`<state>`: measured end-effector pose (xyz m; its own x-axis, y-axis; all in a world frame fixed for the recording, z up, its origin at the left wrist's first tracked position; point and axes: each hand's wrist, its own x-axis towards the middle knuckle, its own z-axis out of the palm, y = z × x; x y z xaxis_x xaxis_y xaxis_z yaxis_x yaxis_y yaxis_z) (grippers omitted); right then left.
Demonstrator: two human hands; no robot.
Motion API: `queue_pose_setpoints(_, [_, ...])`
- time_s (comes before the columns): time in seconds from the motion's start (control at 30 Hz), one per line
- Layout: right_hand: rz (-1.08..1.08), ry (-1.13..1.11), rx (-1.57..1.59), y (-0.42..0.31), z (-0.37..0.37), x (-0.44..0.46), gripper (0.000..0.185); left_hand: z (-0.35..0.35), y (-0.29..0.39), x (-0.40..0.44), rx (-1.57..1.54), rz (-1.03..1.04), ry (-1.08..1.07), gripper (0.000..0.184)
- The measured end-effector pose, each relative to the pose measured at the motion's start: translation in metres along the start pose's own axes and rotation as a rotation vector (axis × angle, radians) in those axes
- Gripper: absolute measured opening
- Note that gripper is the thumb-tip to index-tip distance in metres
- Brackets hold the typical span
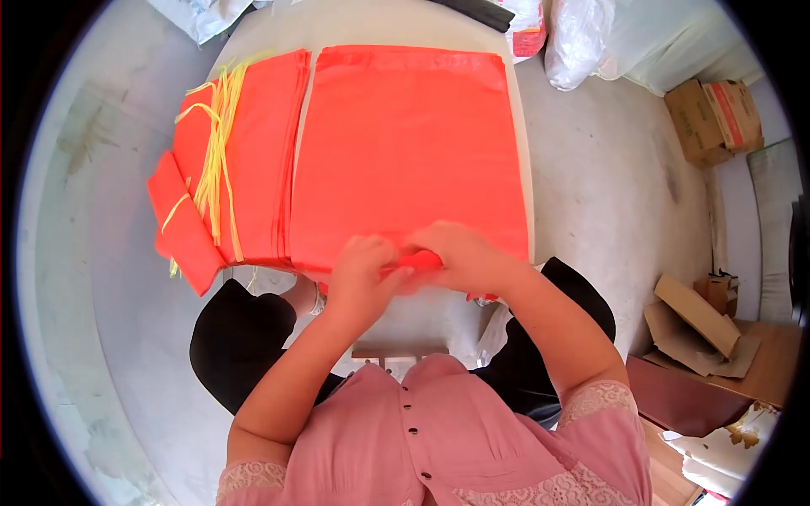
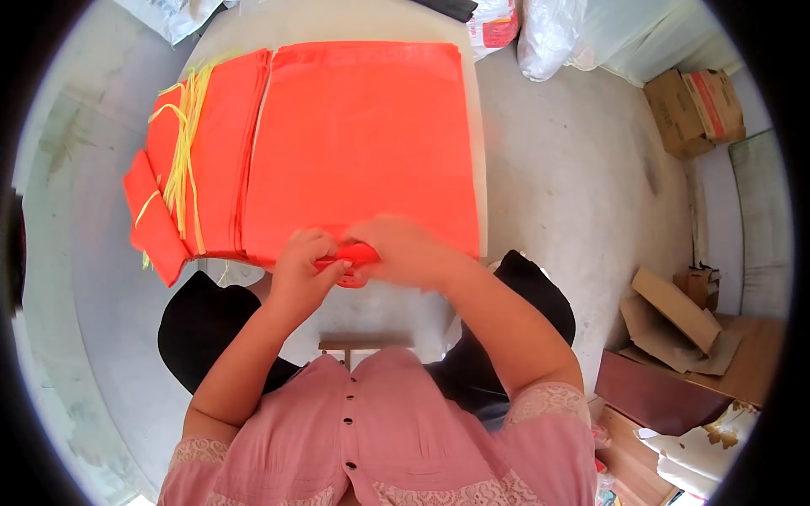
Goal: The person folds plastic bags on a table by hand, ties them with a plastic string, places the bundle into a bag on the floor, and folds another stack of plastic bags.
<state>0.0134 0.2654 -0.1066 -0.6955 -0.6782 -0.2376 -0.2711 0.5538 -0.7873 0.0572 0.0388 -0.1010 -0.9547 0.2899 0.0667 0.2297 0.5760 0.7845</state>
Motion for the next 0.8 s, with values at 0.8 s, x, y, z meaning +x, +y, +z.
queue_pose_setpoints(0.8, [0.239,0.109,0.594,-0.016,-0.017,0.001,0.023,-0.052,-0.058,-0.038,-0.840,-0.612,0.400,0.053])
